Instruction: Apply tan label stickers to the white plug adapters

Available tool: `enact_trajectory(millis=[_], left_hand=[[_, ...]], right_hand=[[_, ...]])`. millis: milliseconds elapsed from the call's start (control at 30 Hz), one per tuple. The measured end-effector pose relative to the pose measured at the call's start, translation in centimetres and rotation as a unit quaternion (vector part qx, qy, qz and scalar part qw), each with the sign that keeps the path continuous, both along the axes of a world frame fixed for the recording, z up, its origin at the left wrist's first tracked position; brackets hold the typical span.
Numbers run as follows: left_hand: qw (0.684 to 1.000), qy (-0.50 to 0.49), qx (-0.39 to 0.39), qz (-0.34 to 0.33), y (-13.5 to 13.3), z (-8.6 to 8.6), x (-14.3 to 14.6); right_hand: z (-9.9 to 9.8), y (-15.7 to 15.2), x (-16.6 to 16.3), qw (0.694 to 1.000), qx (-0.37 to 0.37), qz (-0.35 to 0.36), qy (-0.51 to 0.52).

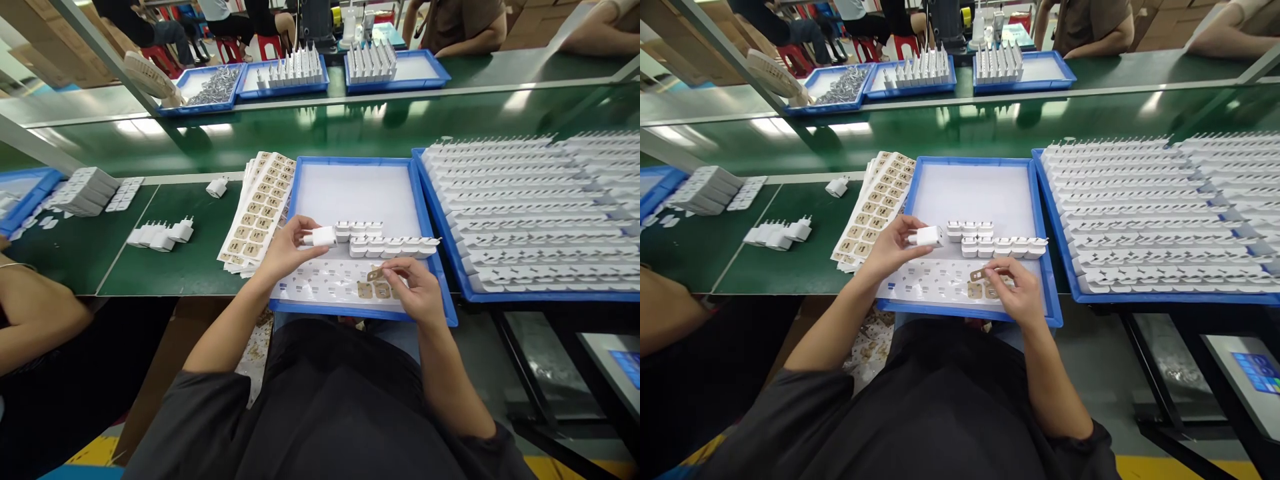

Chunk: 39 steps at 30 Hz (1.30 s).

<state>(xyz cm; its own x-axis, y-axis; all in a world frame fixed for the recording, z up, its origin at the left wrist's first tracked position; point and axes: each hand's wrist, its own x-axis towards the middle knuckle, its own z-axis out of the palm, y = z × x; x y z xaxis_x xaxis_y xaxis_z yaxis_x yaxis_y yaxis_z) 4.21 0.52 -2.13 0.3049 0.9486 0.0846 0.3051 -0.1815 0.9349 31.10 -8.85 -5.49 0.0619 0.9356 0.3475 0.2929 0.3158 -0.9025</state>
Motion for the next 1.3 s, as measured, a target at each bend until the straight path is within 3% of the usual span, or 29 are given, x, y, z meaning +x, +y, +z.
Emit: enact_trajectory(millis=[100, 267, 400, 600, 800, 933, 1300], left_hand=[[0.985, -0.157, -0.070, -0.011, -1.9, -0.8, 0.0], [0.971, -0.225, -0.073, -0.043, -4.2, -1.8, 1.4], [0.972, -0.228, -0.043, -0.048, -5.5, -1.7, 2.2], [0.967, -0.239, 0.004, -0.084, -6.2, -2.4, 2.5], [0.980, -0.158, 0.120, -0.003, -6.4, -3.9, 2.4], [0.975, -0.125, 0.185, 0.007, -6.6, -3.8, 2.4], [0.972, -0.133, 0.196, -0.001, -6.5, -3.9, 2.3]], right_hand=[[0.8, -0.1, -1.9, 0.998, -0.010, 0.036, 0.052], [3.1, -0.3, -5.7, 0.988, -0.018, 0.077, 0.135], [3.8, 0.0, -7.0, 0.984, -0.022, 0.063, 0.168], [3.2, 0.3, -7.1, 0.978, -0.065, 0.026, 0.194], [2.4, 0.1, -7.5, 0.974, -0.080, -0.014, 0.212], [2.6, 0.3, -8.0, 0.978, -0.058, -0.035, 0.197], [2.8, 0.5, -8.2, 0.983, -0.052, -0.045, 0.169]])
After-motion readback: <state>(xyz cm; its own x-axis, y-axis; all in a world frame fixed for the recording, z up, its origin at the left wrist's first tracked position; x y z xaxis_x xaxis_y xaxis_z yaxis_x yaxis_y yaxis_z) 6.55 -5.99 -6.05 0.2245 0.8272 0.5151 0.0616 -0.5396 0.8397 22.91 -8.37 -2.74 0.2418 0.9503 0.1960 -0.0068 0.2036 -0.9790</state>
